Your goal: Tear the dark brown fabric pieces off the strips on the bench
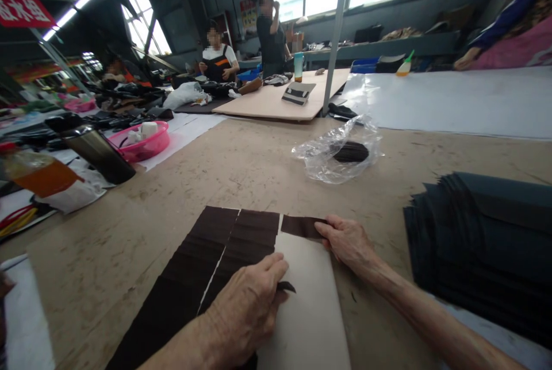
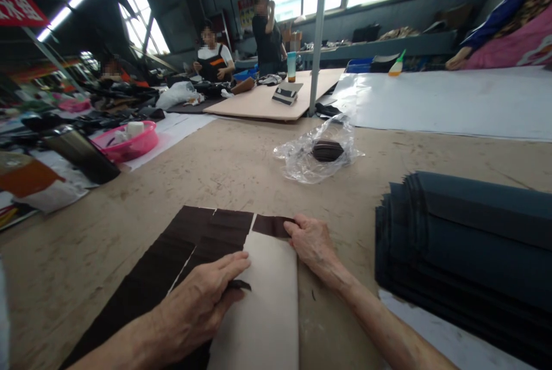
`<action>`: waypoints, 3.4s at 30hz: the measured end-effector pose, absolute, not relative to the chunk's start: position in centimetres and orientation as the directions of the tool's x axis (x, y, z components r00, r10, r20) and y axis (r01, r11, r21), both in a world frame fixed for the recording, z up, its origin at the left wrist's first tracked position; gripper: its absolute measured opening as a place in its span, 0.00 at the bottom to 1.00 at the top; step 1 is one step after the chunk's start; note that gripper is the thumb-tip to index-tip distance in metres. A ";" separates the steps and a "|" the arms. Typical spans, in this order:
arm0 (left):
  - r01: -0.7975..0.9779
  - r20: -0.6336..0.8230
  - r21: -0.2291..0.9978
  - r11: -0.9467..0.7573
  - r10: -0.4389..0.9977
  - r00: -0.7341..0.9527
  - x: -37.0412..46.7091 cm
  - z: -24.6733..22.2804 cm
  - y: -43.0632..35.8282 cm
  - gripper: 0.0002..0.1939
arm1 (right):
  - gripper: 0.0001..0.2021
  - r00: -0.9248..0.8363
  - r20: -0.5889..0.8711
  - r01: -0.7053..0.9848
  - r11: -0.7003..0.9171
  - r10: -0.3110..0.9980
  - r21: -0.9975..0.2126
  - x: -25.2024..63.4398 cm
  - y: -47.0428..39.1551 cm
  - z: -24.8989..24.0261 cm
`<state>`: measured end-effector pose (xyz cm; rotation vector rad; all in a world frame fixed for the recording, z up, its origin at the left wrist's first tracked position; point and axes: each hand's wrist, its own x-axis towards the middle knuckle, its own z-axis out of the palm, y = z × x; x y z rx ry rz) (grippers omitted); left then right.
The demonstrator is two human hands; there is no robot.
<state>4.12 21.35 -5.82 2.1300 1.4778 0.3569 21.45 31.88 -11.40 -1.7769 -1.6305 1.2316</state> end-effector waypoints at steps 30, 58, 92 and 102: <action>0.857 -0.130 0.450 -0.251 0.931 0.341 4.8 -7.9 25.5 0.28 | 0.11 -0.104 -0.286 0.606 -0.167 0.953 -0.778 21.5 32.7 -11.5; 0.890 -0.185 0.397 -0.223 0.931 0.316 4.9 -7.8 25.4 0.31 | 0.09 -0.130 -0.130 0.633 -0.018 0.983 -0.774 21.1 32.8 -12.6; 0.929 -0.185 0.328 -0.171 0.953 0.241 6.5 -7.5 26.0 0.15 | 0.09 0.010 -0.061 0.897 -0.036 0.998 -0.441 21.7 32.4 -11.5; 0.832 -0.157 0.547 -0.092 0.965 0.209 5.7 -7.1 27.1 0.08 | 0.11 0.145 0.023 0.874 -0.117 0.989 -0.472 20.6 31.7 -11.9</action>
